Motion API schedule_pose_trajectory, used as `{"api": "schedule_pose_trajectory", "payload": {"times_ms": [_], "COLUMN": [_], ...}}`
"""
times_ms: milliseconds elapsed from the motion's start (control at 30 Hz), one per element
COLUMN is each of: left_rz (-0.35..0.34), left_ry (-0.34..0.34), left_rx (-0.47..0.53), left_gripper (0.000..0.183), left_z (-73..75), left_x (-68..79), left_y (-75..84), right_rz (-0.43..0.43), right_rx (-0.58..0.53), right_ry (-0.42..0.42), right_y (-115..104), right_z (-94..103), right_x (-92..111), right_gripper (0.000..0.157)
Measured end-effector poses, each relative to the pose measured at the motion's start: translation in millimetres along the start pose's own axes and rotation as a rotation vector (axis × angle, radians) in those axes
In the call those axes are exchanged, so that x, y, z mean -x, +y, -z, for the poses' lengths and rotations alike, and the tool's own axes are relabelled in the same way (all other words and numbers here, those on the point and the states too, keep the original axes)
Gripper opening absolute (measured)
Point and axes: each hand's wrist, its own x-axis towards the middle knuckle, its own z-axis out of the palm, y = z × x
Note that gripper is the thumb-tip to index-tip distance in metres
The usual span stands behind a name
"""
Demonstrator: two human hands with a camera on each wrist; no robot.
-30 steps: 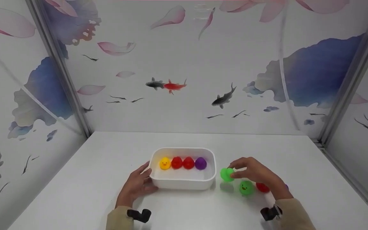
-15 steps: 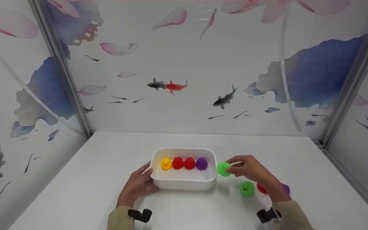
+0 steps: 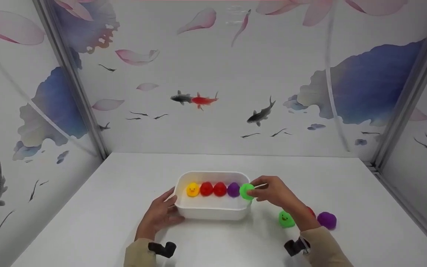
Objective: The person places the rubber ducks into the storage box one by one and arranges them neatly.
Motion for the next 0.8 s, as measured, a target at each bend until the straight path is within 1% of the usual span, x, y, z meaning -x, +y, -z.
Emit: {"api": "schedule_pose_trajectory", "payload": {"times_ms": [100, 200, 333, 467, 633, 800], "left_rz": [-0.004, -0.005, 0.000, 0.006, 0.019, 0.022], "left_ry": [-0.004, -0.010, -0.017, -0.010, -0.017, -0.018], "left_rx": [0.014, 0.031, 0.038, 0.047, 0.051, 0.062], "left_gripper": [0.056, 0.056, 0.057, 0.057, 0.056, 0.057], "left_z": [0.9, 0.9, 0.1, 1.5, 2.1, -0.5], "left_x": [0.4, 0.8, 1.4, 1.6, 0.7, -1.1], "left_y": [-0.5, -0.5, -1.1, -3.0, -3.2, -1.8], "right_rz": [0.001, 0.015, 0.017, 0.022, -0.012, -0.039], "right_rx": [0.007, -0.009, -0.023, 0.000, 0.009, 0.010], "right_ry": [0.024, 0.020, 0.016, 0.022, -0.001, -0.021], "right_y": [-7.3, -14.4, -23.4, -32.3, -41.8, -53.2], "right_z": [-9.4, -18.3, -29.9, -42.1, -54.6, -64.0], "right_x": [-6.2, -12.0, -18.4, -23.9, -31.8, -39.6], "right_gripper": [0.038, 0.037, 0.032, 0.031, 0.034, 0.037]}}
